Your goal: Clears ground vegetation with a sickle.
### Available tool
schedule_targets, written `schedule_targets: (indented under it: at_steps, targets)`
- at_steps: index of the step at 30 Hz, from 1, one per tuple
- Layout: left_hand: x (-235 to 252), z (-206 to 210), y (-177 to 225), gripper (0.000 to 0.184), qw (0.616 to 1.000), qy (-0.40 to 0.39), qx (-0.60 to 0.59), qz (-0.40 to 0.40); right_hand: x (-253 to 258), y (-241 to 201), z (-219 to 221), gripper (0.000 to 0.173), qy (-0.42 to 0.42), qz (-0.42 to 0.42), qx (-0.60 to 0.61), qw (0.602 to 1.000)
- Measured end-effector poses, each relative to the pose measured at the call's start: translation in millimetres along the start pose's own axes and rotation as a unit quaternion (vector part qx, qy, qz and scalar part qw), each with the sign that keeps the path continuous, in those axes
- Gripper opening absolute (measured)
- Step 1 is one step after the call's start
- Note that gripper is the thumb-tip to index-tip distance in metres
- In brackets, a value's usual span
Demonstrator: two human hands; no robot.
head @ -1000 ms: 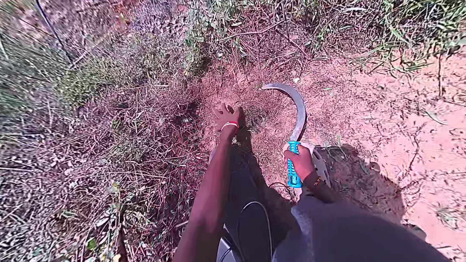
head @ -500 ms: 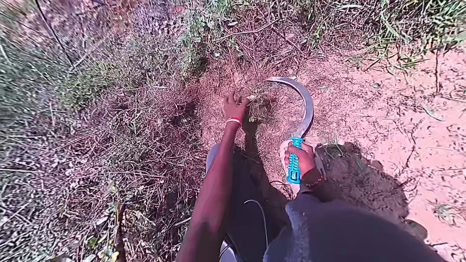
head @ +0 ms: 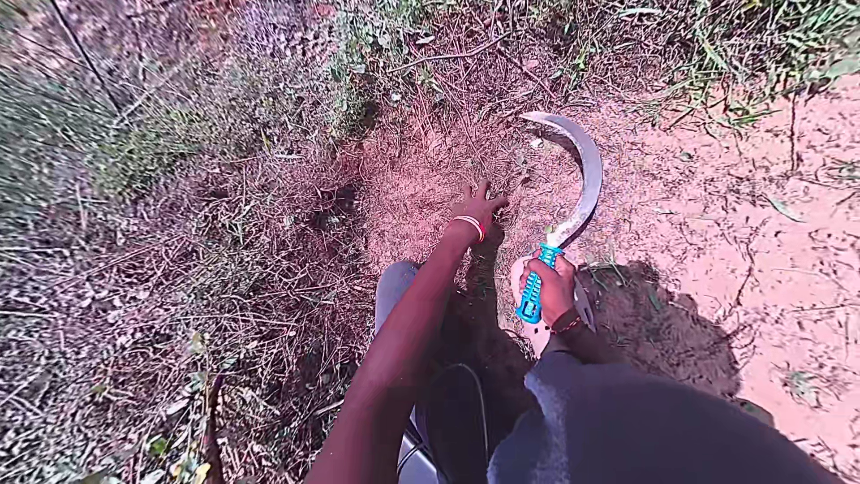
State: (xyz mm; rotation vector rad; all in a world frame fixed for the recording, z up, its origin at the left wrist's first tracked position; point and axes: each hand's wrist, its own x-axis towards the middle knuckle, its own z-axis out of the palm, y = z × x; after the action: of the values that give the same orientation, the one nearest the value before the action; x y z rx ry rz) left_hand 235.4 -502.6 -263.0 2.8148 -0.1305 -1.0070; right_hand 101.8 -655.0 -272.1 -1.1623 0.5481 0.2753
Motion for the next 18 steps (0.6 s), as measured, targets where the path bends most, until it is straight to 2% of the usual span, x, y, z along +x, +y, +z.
schedule_targets:
  at_steps: [5,8,9,11,13,15,17,18]
  targets:
    - [-17.7,8.0,-10.6,0.061,0.999,0.041,0.01,0.018,-1.1,-5.3,0.0,0.006,0.006,0.015,0.006,1.0]
    - [-30.3,6.2,-26.3,0.05,0.996,0.091,-0.012,0.014,-0.3,-6.4,-0.4,0.006,0.006,0.024,0.012,1.0]
    - [-38.5,0.9,-34.2,0.048,0.991,0.123,-0.048,0.005,0.0,-7.1,-0.9,0.007,0.007,0.024,0.014,1.0]
    - [-59.5,-6.3,-59.0,0.043,0.963,0.239,-0.124,-0.018,-0.7,-6.9,-2.8,0.007,0.011,0.028,0.017,0.999]
    - [-89.2,-31.7,-93.6,0.04,0.931,0.33,-0.153,-0.038,0.1,-6.6,-1.8,0.007,0.015,0.036,0.021,0.999]
    - [-120.3,-72.2,-141.6,0.041,0.9,0.415,-0.125,-0.035,2.6,-5.9,-2.1,0.007,0.011,0.041,0.026,0.999]
    - [-164.6,-131.5,-203.3,0.045,0.87,0.485,-0.077,-0.048,3.9,-5.1,-4.3,0.009,0.007,0.044,0.033,0.998]
    - [-192.1,-170.0,-248.8,0.056,0.857,0.507,-0.053,-0.071,4.0,-4.6,-4.1,0.01,0.008,0.047,0.037,0.998]
